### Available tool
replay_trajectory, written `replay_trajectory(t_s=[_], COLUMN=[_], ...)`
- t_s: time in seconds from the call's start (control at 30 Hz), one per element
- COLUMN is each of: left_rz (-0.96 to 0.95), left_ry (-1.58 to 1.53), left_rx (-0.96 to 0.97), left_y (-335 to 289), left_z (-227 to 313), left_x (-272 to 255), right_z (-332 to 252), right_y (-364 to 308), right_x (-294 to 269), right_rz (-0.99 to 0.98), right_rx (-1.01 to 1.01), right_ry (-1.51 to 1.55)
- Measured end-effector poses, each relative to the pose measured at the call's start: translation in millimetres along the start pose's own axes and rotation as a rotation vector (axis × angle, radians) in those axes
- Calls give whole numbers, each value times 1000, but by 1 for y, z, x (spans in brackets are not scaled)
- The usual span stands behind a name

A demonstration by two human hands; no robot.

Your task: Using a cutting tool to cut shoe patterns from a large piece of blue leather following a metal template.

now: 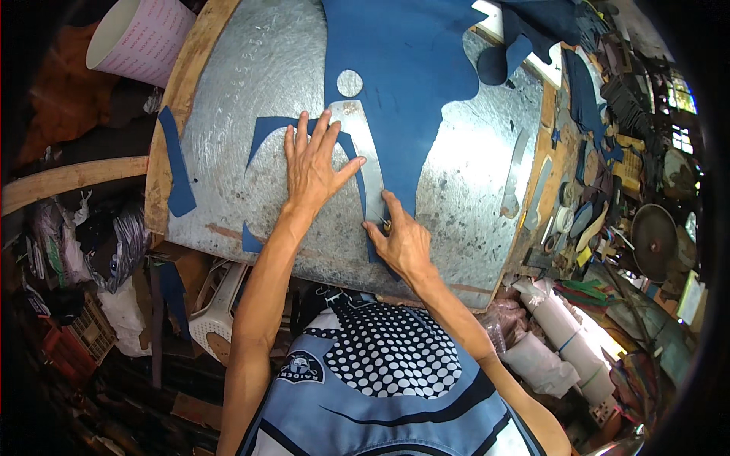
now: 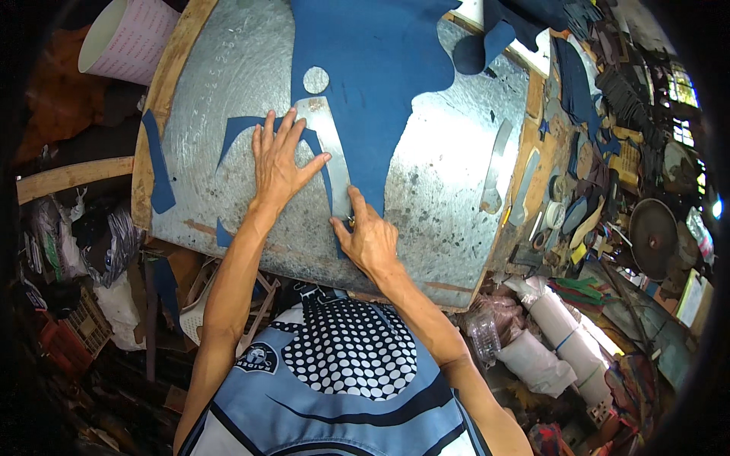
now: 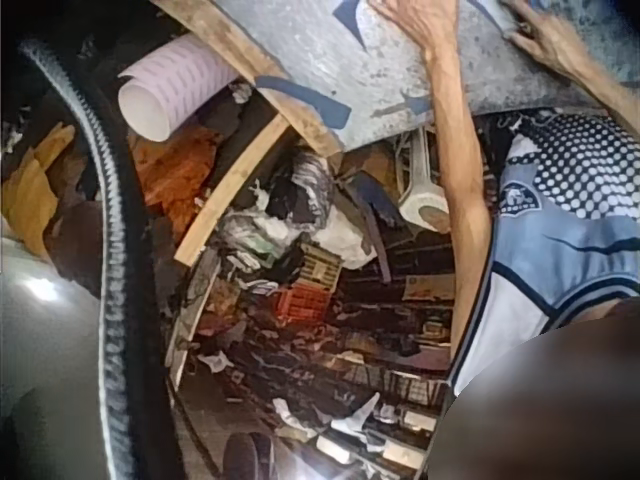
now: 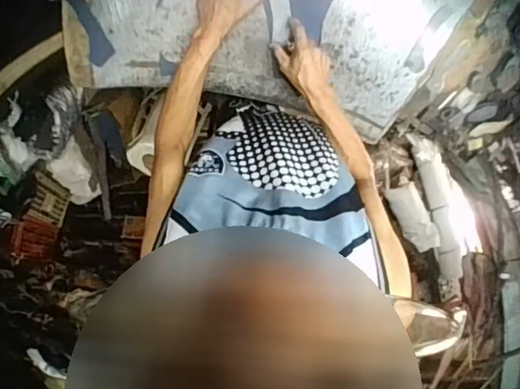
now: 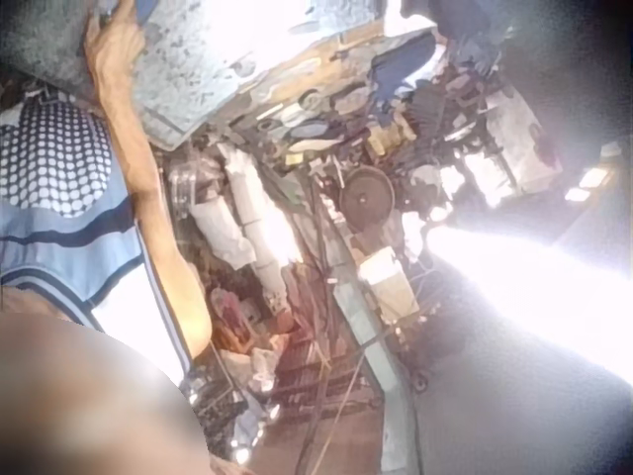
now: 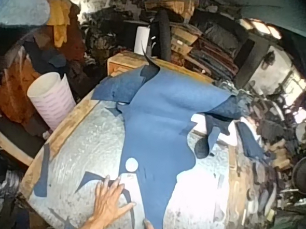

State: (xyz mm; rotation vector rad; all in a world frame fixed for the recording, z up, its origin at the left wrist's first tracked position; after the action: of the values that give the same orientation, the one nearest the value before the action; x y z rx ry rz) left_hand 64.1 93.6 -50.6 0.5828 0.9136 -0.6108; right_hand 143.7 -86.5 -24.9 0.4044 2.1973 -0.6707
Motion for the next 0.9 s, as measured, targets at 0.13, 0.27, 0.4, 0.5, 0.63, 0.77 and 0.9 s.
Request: replay_trajectory(t_s=[0.13,0.27,0.4,0.5,0.63,0.77,0.9], left_rz=[-22,-131,-334,-631,-992,-1301,-1418], left_ry=[62,88,108,41,-280,-226,105], left_rx=[34,116,246,213,-90,-136,0], left_y=[1,7,23,70,120,141,134], left_z=[15,31,36,34,-4,25,51], left_x=[-2,-3,1,-12,12,21,6], right_z=[-1,7,12,5,-74,-90,-88], right_y=[3,6,4,15,49,96,117], right_x=[-5,-27,-53,-44,-36,-10,8], right_rz=[-35,-119,-250,-348,-200,86,297], right_rx=[29,26,200,21,-316,-312,-222], right_ry=[17,290,136,-157,-69,73,120])
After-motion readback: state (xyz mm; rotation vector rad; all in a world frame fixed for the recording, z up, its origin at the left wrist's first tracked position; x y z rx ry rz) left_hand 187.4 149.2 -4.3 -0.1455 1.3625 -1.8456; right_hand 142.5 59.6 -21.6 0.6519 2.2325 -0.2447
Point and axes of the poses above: each hand's wrist, its own y-axis towards the middle knuckle, its own x-axis out of the palm, z = x × y, the point moved 6 cm from there along y, towards the middle knuckle
